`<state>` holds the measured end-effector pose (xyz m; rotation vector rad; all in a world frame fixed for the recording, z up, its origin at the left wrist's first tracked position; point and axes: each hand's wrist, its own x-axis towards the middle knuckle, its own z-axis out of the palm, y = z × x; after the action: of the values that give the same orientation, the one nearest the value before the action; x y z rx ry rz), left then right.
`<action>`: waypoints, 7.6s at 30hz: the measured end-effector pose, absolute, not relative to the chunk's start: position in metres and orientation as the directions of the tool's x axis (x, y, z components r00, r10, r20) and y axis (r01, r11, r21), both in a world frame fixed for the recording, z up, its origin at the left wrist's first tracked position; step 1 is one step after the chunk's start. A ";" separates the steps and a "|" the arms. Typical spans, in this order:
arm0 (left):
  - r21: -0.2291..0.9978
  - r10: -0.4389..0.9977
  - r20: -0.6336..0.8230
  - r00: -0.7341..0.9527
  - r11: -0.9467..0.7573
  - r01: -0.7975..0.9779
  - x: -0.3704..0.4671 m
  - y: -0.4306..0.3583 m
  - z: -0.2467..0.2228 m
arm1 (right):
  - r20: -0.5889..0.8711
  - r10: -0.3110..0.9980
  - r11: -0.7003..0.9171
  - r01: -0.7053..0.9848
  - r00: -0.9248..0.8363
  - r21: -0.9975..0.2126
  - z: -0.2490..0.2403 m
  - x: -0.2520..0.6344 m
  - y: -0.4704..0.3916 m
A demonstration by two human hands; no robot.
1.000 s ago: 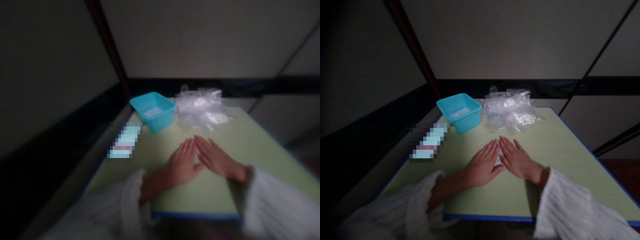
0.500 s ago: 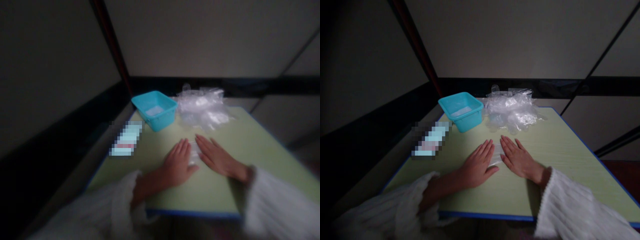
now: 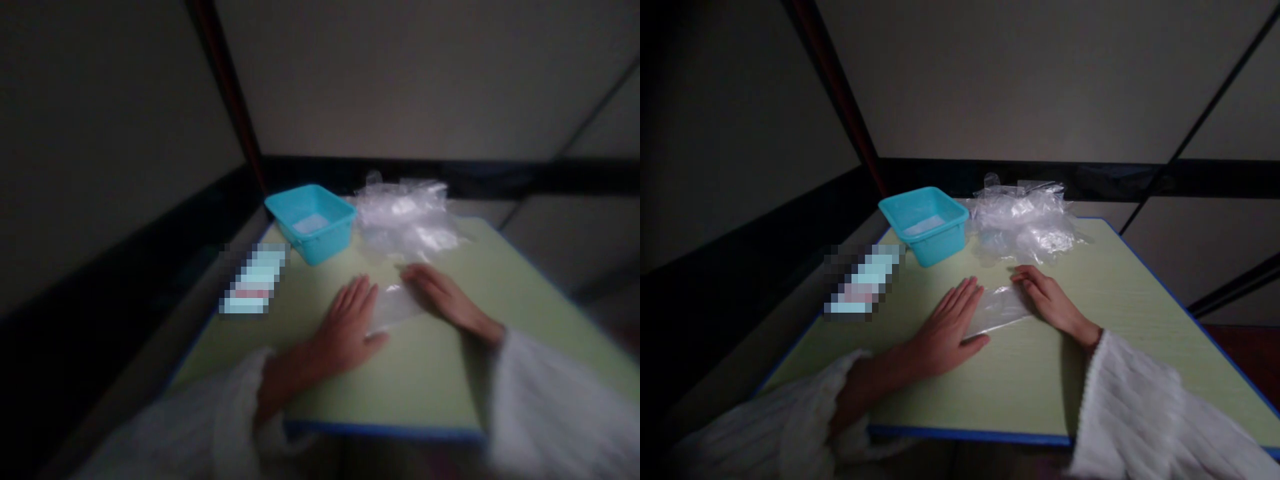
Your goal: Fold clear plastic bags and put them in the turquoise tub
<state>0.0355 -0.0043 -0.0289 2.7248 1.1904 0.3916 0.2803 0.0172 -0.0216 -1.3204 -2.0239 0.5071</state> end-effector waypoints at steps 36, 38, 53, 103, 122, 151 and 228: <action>0.288 0.350 0.253 0.902 -0.917 0.275 0.024 0.000 -0.010 | 0.145 0.628 0.657 0.420 -0.765 -0.627 0.012 0.289 -0.004; 0.294 0.336 0.174 0.926 -0.915 0.277 0.025 -0.004 -0.007 | 0.140 0.617 0.675 0.430 -0.774 -0.599 0.014 0.288 -0.005; 0.310 0.362 0.096 0.927 -0.896 0.317 0.025 -0.001 -0.015 | 0.093 0.594 0.739 0.497 -0.799 -0.456 0.018 0.283 -0.010; 0.210 0.525 0.140 0.839 -0.844 0.494 0.005 0.048 -0.027 | 0.090 0.594 0.753 0.512 -0.800 -0.414 0.018 0.278 -0.013; -0.033 0.155 0.308 0.939 -0.984 0.173 0.020 0.011 -0.008 | 0.352 0.568 0.821 0.544 -0.744 -0.173 0.006 0.279 -0.011; 0.168 0.197 0.256 0.946 -0.973 0.157 0.016 0.012 -0.010 | 0.287 0.370 0.856 0.445 -0.884 0.264 0.005 0.273 -0.015; 0.939 0.914 0.042 0.403 -0.173 0.295 0.051 0.042 -0.028 | 0.030 0.993 0.068 0.348 -0.114 -0.935 -0.018 0.256 0.014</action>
<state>0.0507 0.0415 -0.0280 1.6950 1.0700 0.8036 0.2562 0.0140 -0.0183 -1.3773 -1.5770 1.0589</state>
